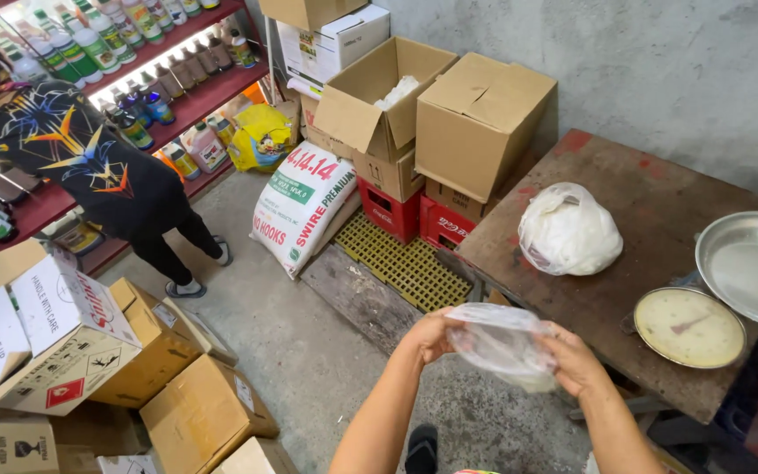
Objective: Measuring white powder from a bag into a bowl and tying small portions into plastic bags.
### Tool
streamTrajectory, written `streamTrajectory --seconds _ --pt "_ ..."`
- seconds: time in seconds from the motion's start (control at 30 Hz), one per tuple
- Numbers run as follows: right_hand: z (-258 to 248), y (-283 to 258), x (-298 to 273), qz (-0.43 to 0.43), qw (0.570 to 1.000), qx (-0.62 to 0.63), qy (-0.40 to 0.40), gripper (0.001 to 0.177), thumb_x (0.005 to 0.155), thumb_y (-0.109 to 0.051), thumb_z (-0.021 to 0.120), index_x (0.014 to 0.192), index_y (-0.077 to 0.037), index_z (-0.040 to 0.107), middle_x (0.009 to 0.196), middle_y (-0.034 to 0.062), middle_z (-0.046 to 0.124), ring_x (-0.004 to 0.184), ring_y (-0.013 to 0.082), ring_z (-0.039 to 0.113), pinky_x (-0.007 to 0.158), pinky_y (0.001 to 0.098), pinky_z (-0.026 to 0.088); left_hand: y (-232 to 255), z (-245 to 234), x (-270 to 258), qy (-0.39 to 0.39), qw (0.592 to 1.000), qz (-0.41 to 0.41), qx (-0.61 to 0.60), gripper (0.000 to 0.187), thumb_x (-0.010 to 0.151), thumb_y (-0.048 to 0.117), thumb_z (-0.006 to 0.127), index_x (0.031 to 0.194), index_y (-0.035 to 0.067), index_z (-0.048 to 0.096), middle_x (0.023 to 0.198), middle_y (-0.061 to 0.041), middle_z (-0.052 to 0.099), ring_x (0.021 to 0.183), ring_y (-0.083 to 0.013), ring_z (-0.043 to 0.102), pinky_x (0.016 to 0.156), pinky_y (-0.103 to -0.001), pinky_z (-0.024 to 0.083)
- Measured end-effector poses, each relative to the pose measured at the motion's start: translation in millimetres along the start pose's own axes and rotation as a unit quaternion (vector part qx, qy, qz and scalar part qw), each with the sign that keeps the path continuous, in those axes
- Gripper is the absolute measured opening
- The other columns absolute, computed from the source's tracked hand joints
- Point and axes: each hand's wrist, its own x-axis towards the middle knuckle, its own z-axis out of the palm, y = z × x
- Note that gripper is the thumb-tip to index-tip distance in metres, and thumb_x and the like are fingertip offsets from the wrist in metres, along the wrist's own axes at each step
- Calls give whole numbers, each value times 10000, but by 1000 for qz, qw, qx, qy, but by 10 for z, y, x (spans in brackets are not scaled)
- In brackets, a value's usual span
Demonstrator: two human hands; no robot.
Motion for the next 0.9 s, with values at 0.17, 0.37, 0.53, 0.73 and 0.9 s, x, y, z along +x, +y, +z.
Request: streamTrajectory --seconds 0.17,0.37,0.53,0.73,0.9 --pt "-89 39 15 16 939 -340 -41 404 777 -254 851 1118 -52 774 943 64 785 842 179 690 752 333 534 -34 -89 -27 -24 976 -27 -215 274 950 147 544 1192 45 624 1107 -137 751 988 -283 758 905 -478 586" --pt "15 32 287 67 980 -179 -53 304 918 -212 709 1135 2 719 1033 131 752 923 238 675 820 428 532 2 -229 -168 -6 986 18 -168 246 986 195 638 1177 40 635 1103 -125 743 974 -272 730 883 -457 581" --pt "169 -78 414 94 991 47 -82 297 965 -166 507 1185 -25 648 1133 158 739 1034 291 723 904 517 568 -68 -510 -166 9 994 44 103 268 943 58 786 1186 39 673 1112 -115 733 960 -226 698 880 -431 552" --pt "425 -269 194 32 992 -19 -123 347 881 -58 667 1223 4 670 1146 135 750 1018 245 721 917 432 566 310 -332 -522 34 993 18 -113 278 942 55 630 1217 19 617 1151 -148 719 1018 -255 721 959 -504 599" --pt "156 43 563 -13 917 -370 -146 407 789 -93 872 1158 38 762 1053 148 786 873 185 708 819 347 556 194 -303 -473 28 955 36 -294 277 999 121 470 1208 -6 598 1147 -205 724 1056 -314 734 976 -515 588"
